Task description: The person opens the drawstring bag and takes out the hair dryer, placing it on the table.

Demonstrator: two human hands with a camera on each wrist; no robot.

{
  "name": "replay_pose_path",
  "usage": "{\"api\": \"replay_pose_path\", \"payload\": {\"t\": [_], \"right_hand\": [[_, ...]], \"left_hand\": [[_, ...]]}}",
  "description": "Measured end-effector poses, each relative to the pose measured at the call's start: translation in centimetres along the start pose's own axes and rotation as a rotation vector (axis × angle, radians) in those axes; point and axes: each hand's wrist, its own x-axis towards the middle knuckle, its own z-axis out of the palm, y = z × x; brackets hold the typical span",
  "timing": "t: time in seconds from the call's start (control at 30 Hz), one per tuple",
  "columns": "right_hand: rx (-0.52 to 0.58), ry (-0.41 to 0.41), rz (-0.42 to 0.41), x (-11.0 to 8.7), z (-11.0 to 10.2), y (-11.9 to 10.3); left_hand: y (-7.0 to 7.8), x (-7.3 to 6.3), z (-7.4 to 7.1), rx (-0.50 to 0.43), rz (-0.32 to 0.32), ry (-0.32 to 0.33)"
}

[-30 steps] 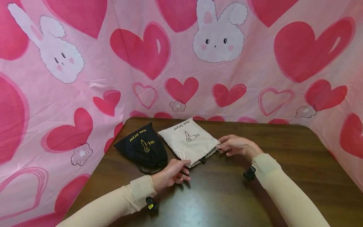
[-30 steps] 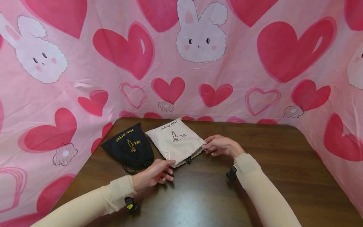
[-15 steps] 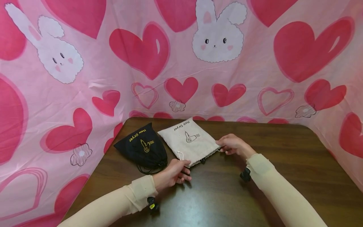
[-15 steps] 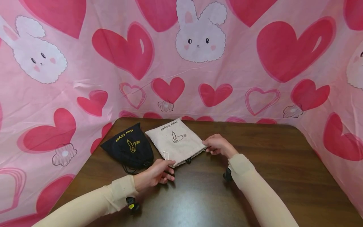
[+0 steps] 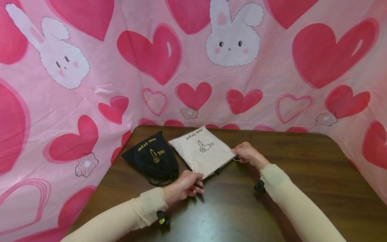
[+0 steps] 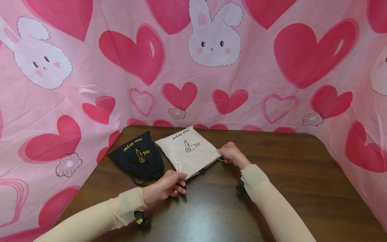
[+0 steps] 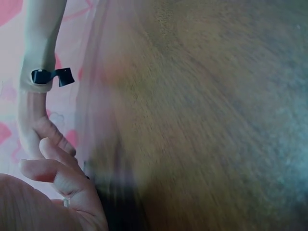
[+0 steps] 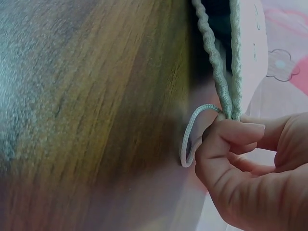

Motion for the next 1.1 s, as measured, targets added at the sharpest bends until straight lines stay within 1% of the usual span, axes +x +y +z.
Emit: {"api": "replay_pose_path", "payload": {"t": [0.23, 0.43, 0.6, 1.0, 1.1], "right_hand": [[-0.001, 0.023, -0.010, -0.1, 0.0, -0.2], [-0.014, 0.035, -0.015, -0.2, 0.0, -0.1], [-0.020, 0.034, -0.017, -0.3, -0.1, -0.1], [-0.034, 0.029, -0.008, -0.5, -0.4, 0.1], [-0.038, 0.025, -0.017, -0.7, -0.6, 0.0]], "left_hand": [[-0.1, -0.2, 0.4, 0.002, 0.002, 0.001], [-0.2, 0.0, 0.5, -0.001, -0.008, 0.002], [-0.1, 0.0, 0.7, -0.007, -0.013, -0.003], [-0.3, -0.2, 1.5, -0.006, -0.016, -0.023], [-0.2, -0.3, 1.7, -0.001, -0.015, -0.026]]}}
